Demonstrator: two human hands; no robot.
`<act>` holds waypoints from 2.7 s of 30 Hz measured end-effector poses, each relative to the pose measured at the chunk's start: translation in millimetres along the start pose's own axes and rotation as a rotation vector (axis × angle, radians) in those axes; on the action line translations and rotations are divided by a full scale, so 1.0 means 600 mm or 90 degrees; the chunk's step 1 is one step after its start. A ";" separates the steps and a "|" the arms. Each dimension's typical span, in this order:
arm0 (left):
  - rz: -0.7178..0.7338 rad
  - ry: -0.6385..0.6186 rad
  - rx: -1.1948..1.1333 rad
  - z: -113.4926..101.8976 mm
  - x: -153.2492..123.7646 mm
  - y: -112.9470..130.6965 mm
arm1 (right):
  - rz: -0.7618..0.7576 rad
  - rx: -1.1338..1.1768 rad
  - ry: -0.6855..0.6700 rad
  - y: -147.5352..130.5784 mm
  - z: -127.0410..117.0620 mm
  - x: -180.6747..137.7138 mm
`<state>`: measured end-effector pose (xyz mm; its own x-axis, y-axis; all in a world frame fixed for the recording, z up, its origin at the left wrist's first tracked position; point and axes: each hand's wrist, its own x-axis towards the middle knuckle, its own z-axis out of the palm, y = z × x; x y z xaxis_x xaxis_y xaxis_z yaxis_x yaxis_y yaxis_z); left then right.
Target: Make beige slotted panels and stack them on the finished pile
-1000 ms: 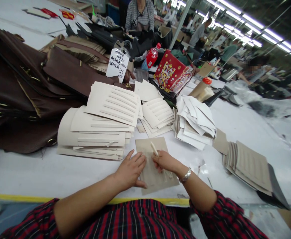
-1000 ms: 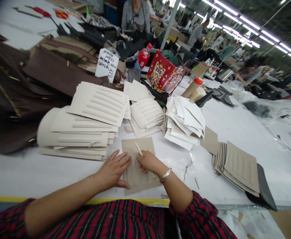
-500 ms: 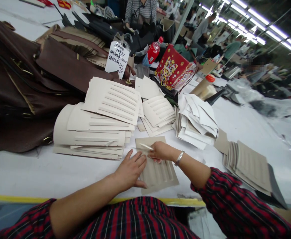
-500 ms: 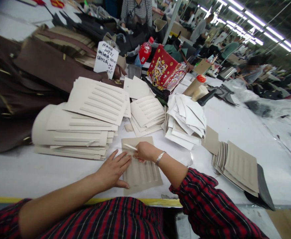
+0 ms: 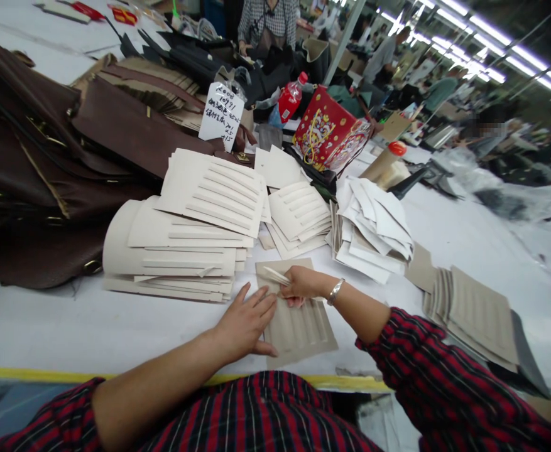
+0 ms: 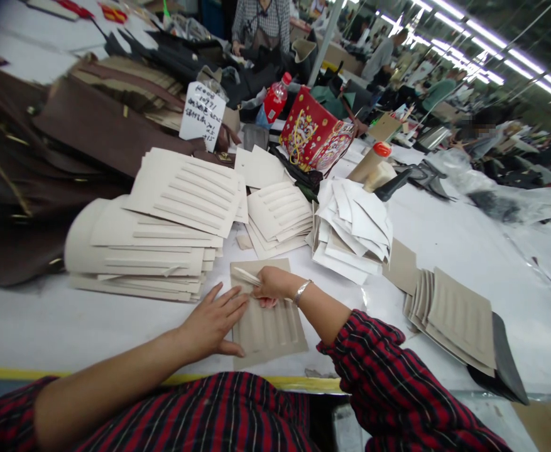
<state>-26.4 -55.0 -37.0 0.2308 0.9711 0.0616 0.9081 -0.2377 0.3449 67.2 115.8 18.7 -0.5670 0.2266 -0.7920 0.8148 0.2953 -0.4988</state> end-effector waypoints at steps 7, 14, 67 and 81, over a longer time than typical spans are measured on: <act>-0.002 0.000 -0.003 0.000 -0.001 0.001 | -0.004 -0.044 0.019 -0.006 0.000 0.000; -0.006 -0.004 -0.001 0.000 -0.002 0.001 | 0.025 -0.104 0.024 -0.006 0.005 -0.005; -0.073 0.065 0.006 0.022 -0.015 0.000 | -0.138 -0.093 0.434 -0.002 0.017 -0.071; -0.122 0.073 -0.001 0.027 -0.011 0.006 | -0.071 -0.313 0.646 -0.022 0.084 -0.047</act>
<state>-18.9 -62.4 -51.5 0.0132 0.9949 0.1003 0.9307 -0.0489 0.3625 78.6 58.5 29.7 -0.6522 0.7579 0.0111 0.7445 0.6433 -0.1785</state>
